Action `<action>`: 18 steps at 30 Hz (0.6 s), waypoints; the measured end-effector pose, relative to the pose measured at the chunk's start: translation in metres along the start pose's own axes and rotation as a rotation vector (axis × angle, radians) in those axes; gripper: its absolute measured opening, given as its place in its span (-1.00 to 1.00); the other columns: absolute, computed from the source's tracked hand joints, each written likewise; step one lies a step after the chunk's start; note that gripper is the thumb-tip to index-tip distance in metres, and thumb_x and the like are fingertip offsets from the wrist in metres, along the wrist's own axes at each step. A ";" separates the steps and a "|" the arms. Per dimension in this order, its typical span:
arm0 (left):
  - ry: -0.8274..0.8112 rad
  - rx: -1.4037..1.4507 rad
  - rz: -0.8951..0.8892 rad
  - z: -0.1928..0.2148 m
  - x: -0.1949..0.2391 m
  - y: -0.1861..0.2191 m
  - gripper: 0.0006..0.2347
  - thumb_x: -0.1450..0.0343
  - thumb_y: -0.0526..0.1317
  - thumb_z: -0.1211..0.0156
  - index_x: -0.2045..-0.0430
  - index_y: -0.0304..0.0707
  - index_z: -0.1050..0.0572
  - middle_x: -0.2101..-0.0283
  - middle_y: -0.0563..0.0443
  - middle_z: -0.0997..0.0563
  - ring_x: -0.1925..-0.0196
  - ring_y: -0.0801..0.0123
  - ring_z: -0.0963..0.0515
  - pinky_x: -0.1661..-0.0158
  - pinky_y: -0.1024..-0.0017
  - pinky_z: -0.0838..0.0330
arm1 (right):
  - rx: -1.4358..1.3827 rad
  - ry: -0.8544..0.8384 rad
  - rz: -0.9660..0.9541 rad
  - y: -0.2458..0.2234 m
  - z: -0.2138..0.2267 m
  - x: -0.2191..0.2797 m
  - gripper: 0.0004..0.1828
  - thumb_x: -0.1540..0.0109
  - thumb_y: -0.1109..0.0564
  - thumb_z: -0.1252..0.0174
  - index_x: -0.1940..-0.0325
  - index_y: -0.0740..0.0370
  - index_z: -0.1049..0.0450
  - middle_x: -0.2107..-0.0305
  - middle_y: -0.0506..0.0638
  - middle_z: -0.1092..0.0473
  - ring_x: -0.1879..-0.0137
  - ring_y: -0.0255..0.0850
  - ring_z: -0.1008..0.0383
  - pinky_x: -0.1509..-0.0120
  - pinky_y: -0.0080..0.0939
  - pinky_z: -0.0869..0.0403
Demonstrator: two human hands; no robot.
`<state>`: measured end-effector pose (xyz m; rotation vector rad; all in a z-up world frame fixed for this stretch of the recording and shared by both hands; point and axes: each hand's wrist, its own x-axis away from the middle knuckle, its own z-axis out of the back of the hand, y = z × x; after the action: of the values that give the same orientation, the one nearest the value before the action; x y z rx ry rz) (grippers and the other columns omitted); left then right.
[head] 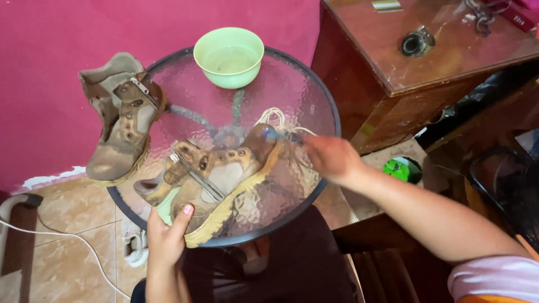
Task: The person scrubs a brown boot with a toothbrush, repeatedly dipping the brush into a bowl of water. They rotate the boot to clean different areas, including the toe, sides, and laces, while the other boot remains on the table.
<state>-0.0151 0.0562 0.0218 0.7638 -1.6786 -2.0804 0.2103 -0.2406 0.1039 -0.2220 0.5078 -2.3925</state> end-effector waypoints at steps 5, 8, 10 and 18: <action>-0.014 0.017 -0.035 -0.002 -0.004 0.007 -0.54 -0.37 -0.15 -0.20 -0.14 -0.39 -0.43 -0.16 -0.16 -0.56 -0.23 0.14 -0.53 -0.27 0.23 -0.33 | 0.110 -0.212 0.038 -0.020 0.000 0.008 -0.65 -0.35 0.33 0.19 -0.16 0.04 -0.28 0.57 -0.24 -0.35 0.50 -0.41 -0.42 0.54 -0.49 -0.52; -0.022 0.006 -0.033 0.000 -0.003 0.009 -0.53 -0.38 -0.14 -0.19 -0.17 -0.38 -0.42 -0.18 -0.16 -0.54 -0.26 0.14 -0.50 -0.29 0.24 -0.29 | 0.131 -0.058 0.147 0.013 -0.011 -0.018 -0.46 -0.30 0.26 0.13 -0.39 0.15 -0.29 0.27 -0.05 -0.37 0.22 -0.17 -0.42 0.29 -0.22 -0.49; -0.017 0.011 -0.052 0.000 -0.003 0.008 -0.51 -0.38 -0.11 -0.17 -0.19 -0.40 -0.39 -0.22 -0.17 -0.51 -0.30 0.14 -0.46 -0.32 0.23 -0.24 | 0.140 0.172 0.121 0.025 -0.028 -0.020 -0.51 -0.36 0.01 0.12 -0.31 0.21 -0.42 -0.14 0.16 -0.46 -0.19 0.12 -0.49 -0.11 0.13 -0.51; 0.003 0.086 -0.032 0.000 -0.009 -0.009 -0.52 -0.38 -0.18 -0.16 -0.21 -0.41 -0.37 -0.24 -0.17 -0.50 -0.32 0.17 -0.44 -0.35 0.24 -0.21 | 0.040 0.017 -0.033 -0.017 -0.005 -0.012 -0.78 -0.44 0.23 0.14 0.08 0.06 -0.43 0.63 -0.16 -0.39 0.57 -0.33 -0.52 0.57 -0.49 -0.63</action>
<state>-0.0071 0.0636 0.0147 0.8247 -1.7752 -2.0382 0.2081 -0.2196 0.1064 -0.1942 0.4675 -2.4361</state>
